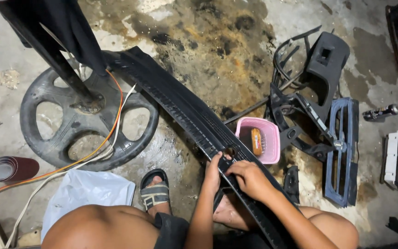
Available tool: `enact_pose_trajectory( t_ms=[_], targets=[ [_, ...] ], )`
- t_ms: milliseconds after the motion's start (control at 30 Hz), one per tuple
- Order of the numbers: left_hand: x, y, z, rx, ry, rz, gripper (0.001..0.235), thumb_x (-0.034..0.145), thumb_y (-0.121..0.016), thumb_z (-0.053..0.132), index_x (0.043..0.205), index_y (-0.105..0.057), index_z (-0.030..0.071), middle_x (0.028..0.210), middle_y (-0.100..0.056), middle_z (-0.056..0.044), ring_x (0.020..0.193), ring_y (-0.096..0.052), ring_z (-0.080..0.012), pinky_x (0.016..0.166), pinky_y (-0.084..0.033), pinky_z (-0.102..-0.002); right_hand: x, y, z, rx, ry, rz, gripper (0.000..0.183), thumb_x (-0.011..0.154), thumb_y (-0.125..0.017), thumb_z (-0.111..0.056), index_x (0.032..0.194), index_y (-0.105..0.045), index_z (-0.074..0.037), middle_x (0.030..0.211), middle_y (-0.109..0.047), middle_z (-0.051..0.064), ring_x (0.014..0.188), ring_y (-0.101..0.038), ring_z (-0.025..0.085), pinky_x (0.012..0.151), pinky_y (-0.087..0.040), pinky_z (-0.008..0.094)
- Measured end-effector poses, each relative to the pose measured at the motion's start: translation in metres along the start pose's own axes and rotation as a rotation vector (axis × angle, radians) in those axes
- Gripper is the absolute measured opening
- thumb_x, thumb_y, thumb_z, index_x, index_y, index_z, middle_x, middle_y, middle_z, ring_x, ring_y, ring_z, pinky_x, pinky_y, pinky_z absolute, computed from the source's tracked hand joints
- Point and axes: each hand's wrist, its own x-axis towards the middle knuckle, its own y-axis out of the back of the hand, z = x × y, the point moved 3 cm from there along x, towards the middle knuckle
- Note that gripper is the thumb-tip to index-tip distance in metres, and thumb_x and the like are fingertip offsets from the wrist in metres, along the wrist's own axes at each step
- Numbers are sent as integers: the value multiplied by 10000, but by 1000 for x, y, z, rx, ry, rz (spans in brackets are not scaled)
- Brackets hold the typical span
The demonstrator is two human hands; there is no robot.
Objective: The person sits on the floor and sands a long black plastic car part using a piece of sandpaper. They hold the part with their left hand and rub the sandpaper along its surface with their right hand. The person occasionally dips the sandpaper into a pink container of water to wet it before continuing to sand.
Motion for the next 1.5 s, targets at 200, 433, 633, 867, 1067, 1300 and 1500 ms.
enact_pose_trajectory(
  t_ms=[200,433,633,867,1067,1300,1500],
  targets=[
    [1,-5,0,-31,-34,-36,250,885,-741,282,932,-683,44,838,-744,-137,718,-712,-209,657,-598,-327,28,14,9,-2,39,-185,288,774,-574,55,946,-758,-85,888,-735,172,957,-678,426,888,-536,518],
    [1,-8,0,-40,-11,-22,261,879,-752,286,940,-684,41,831,-741,-123,719,-706,-206,677,-591,-325,33,22,-1,-18,14,-258,263,789,-568,46,939,-754,-65,888,-738,184,939,-684,430,877,-550,511],
    [-9,-8,10,-31,-25,-14,280,877,-752,292,932,-665,31,836,-736,-136,723,-690,-209,687,-576,-332,32,14,4,-6,-5,-236,267,809,-558,19,960,-747,-96,883,-727,160,940,-677,402,887,-562,472],
    [-12,-6,7,-24,-7,-35,281,878,-741,312,913,-706,35,828,-749,-130,690,-702,-198,627,-582,-315,27,16,-17,9,2,-217,248,817,-571,7,936,-754,-111,887,-732,150,945,-684,397,874,-564,473],
    [-3,-7,0,-29,-21,-45,252,884,-744,306,890,-723,55,816,-753,-109,699,-707,-198,670,-587,-321,23,16,-13,19,-28,-133,261,808,-580,25,911,-781,-106,930,-749,141,982,-704,382,912,-559,456],
    [-20,-9,17,25,-42,-56,342,878,-724,366,815,-774,34,737,-726,-117,643,-689,-203,642,-586,-324,13,0,20,-28,-39,-25,267,804,-614,15,939,-786,-138,964,-740,88,1018,-699,327,938,-553,411],
    [-19,-10,12,-53,-12,-74,323,889,-753,340,911,-729,18,850,-752,-149,735,-735,-237,737,-606,-357,13,20,6,312,-34,135,202,886,-651,16,969,-799,-95,922,-765,145,943,-740,354,864,-583,460]
  ],
)
